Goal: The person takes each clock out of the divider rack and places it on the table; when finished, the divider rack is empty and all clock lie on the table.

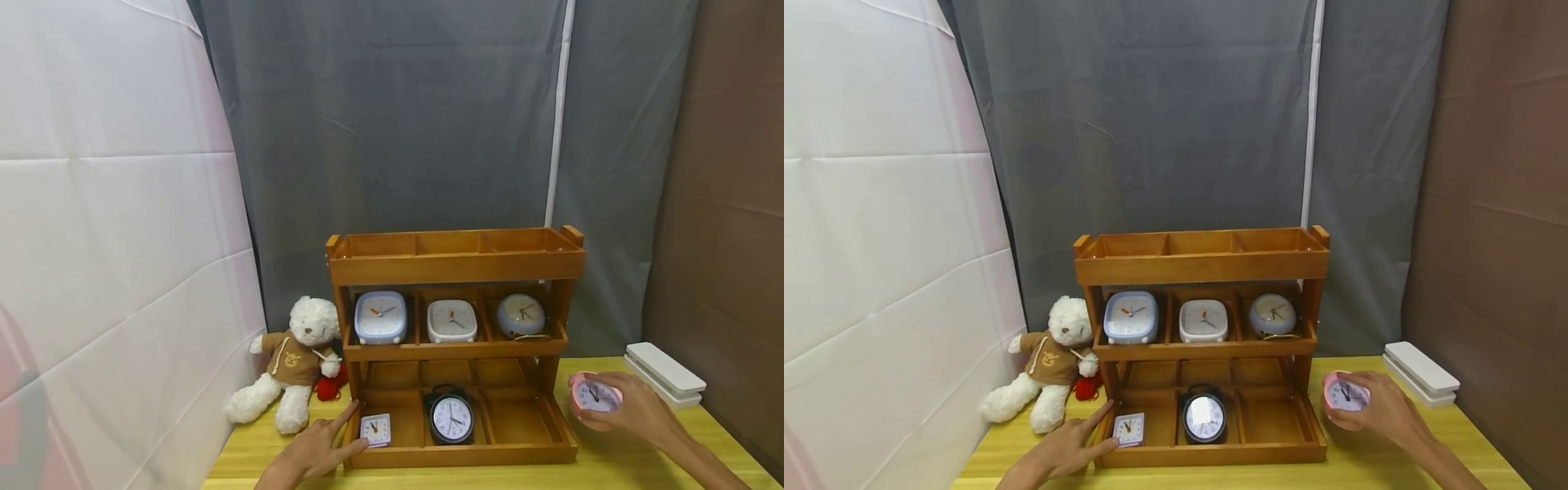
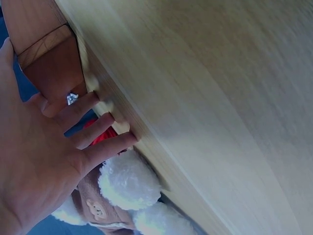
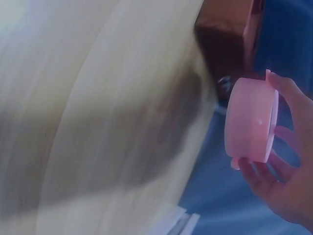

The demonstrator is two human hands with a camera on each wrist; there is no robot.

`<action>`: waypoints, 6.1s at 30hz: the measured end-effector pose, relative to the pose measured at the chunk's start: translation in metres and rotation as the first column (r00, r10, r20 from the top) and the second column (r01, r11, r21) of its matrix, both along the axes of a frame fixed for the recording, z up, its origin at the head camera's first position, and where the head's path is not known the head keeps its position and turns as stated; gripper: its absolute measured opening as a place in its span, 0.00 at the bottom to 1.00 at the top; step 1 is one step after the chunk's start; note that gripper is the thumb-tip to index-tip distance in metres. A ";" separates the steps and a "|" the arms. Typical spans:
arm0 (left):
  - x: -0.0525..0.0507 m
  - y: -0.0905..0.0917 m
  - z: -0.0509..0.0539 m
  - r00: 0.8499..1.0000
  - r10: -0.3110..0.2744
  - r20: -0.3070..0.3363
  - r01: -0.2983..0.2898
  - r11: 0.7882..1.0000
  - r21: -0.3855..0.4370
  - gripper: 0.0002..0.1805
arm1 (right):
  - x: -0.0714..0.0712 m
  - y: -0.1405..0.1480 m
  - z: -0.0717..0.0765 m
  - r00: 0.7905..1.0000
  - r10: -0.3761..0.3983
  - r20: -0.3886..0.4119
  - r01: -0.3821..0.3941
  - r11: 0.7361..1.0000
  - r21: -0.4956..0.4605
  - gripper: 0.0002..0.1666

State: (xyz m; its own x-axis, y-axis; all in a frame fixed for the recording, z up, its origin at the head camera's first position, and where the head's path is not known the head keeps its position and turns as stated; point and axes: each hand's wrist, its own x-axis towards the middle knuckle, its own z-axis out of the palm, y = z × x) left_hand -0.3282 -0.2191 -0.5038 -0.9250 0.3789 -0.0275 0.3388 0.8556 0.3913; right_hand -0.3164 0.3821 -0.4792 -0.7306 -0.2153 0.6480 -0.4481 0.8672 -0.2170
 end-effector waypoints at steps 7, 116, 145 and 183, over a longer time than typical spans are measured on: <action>-0.002 0.002 0.002 1.000 -0.030 -0.002 0.030 0.999 0.014 0.46 | -0.026 0.014 -0.013 0.994 -0.035 0.103 0.038 0.999 -0.031 0.39; 0.006 -0.001 0.001 0.999 -0.006 -0.047 0.005 1.000 -0.013 0.46 | -0.042 -0.206 -0.032 0.800 0.542 0.258 -0.529 0.840 -0.123 0.52; 0.005 0.005 0.001 0.998 0.001 -0.057 -0.003 1.000 -0.030 0.46 | -0.040 -0.193 -0.021 0.842 0.514 0.166 -0.514 0.856 -0.042 0.48; 0.001 -0.001 -0.001 1.000 0.018 -0.004 -0.018 1.000 -0.013 0.46 | 0.013 -0.071 0.010 0.934 0.352 -0.064 -0.346 0.934 0.086 0.52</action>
